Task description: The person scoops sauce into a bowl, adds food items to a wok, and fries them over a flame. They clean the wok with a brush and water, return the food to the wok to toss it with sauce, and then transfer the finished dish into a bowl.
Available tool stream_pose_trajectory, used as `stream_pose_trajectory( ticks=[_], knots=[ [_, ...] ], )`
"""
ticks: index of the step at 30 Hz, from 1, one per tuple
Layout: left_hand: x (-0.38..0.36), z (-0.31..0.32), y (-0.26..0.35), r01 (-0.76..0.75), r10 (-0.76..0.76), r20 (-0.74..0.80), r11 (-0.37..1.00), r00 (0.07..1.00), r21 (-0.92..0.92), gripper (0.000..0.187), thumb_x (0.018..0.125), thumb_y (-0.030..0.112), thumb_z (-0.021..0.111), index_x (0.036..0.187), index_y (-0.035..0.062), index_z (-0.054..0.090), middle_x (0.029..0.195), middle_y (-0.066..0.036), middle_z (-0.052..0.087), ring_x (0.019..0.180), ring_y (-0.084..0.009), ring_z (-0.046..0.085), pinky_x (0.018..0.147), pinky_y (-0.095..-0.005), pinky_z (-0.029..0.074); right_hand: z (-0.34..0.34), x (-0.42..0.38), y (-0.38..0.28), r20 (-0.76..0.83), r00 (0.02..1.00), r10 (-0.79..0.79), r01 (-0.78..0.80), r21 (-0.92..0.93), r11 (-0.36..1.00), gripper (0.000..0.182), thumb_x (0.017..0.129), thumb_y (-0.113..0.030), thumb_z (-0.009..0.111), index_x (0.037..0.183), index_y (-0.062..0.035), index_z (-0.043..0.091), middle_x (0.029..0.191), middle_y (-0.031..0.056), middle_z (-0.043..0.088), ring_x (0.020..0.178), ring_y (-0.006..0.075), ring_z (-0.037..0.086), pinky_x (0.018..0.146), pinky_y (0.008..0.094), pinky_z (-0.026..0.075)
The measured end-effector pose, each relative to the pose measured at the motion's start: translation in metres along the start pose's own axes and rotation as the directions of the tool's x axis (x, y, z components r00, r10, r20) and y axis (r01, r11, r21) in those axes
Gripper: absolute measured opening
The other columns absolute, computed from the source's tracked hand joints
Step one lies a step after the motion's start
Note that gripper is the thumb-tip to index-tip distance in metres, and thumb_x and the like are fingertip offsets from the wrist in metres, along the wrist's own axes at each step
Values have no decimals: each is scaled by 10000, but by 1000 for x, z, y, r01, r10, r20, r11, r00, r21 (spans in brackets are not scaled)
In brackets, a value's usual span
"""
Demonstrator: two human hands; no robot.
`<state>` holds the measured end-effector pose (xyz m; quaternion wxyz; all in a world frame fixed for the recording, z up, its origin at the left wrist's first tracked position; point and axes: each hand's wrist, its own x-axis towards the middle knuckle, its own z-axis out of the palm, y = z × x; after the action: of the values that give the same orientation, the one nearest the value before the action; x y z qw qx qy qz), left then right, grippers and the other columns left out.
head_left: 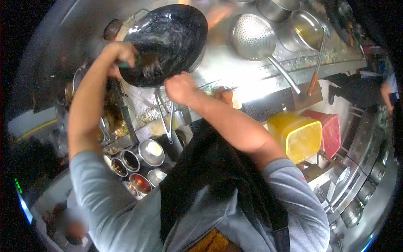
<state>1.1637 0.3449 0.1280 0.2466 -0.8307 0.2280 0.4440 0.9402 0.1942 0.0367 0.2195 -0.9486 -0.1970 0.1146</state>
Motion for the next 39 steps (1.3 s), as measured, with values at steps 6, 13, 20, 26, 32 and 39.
stream_pose_trajectory(
  ticks=[6,13,20,26,32,39],
  knots=[
    [-66,-44,61,11,-5,137,999,991,-42,656,689,293,763,1311,155,604,1241,-117,634,1008,-279,640,636,-453,580,18,2,10,-132,991,-24,32,61,998,199,774,-218,573,732,-112,736,791,132,725,754,274,717,691,434,528],
    [-6,-38,13,137,-88,174,945,981,-298,733,708,245,746,1405,243,519,1239,-91,605,616,-224,557,486,-369,484,15,-5,8,-101,994,-39,43,43,998,194,767,-211,575,718,-113,734,770,132,721,744,273,716,698,426,523],
    [-1,-33,16,108,-94,65,953,993,-282,732,729,250,723,1424,231,494,1274,-130,573,666,-208,573,519,-362,498,7,-6,10,-78,997,-9,15,83,996,162,767,-158,562,761,-107,717,806,131,716,821,286,704,855,450,483],
    [-7,-25,28,152,-179,-46,926,983,-344,755,698,290,753,1406,191,509,1363,-163,538,1031,-301,620,630,-415,584,4,-1,10,-22,1000,1,1,80,997,180,779,-159,548,779,-111,721,834,128,720,846,277,702,870,441,475],
    [-9,-5,40,0,-7,-55,992,998,-123,740,706,262,752,1390,110,515,1297,-185,591,973,-301,657,544,-391,576,10,-1,11,-5,1000,-6,6,58,998,186,780,-164,549,814,-115,725,837,123,722,835,274,701,851,420,472],
    [67,82,58,-180,-264,-556,764,788,-619,675,721,374,687,1350,164,563,977,-243,691,866,-319,695,761,-425,545,8,1,9,-43,999,-10,12,59,998,177,792,-193,557,797,-111,714,825,140,717,835,300,696,860,468,480]
  ],
)
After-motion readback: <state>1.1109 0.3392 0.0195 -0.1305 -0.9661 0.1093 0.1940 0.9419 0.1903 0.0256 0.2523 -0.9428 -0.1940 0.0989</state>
